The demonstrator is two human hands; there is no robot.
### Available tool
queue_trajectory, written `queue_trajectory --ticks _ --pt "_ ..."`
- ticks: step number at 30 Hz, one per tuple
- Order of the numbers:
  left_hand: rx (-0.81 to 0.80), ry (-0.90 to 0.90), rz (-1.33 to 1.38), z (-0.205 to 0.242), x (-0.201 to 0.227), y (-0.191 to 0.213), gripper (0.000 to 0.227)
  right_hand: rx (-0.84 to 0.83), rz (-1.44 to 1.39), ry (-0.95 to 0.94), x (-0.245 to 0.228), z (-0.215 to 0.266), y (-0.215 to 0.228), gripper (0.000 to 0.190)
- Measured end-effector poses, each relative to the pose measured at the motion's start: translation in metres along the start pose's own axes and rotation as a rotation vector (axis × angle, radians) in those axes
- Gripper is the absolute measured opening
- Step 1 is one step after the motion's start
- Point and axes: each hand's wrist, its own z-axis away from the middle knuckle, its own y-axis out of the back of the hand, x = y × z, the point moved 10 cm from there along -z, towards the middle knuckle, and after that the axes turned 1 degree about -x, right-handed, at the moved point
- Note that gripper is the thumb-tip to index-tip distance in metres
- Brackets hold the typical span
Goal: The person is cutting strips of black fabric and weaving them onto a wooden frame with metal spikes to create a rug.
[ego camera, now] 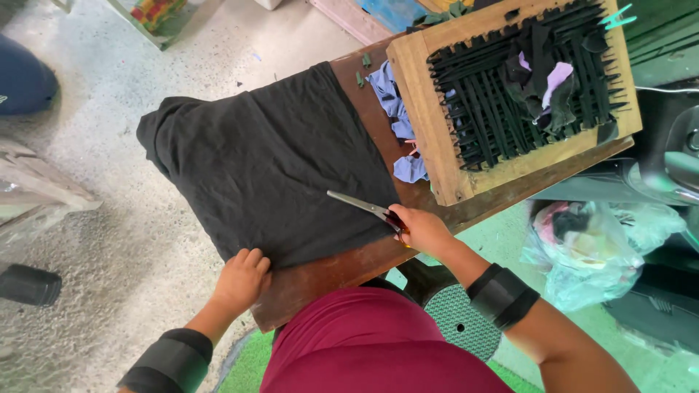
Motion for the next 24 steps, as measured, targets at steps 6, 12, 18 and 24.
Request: queue_trajectory --ticks 6,12,18,24 --pt "0.167 0.201 0.286 0.009 -0.027 -0.009 0.019 0.217 0.236 0.250 -0.032 0.011 0.012 0.068" --pt "-0.074 0.332 0.244 -0.011 -0.032 0.023 0.035 0.255 0.334 0.334 -0.053 -0.003 0.012 0.064" --pt "-0.205 0.675 -0.257 0.003 -0.147 0.035 0.028 0.226 0.391 0.189 -0.048 -0.024 0.016 0.042" --pt "0.302 1.087 1.395 0.002 -0.218 0.048 0.048 0.339 0.342 0.066 -0.073 -0.041 0.085 0.037"
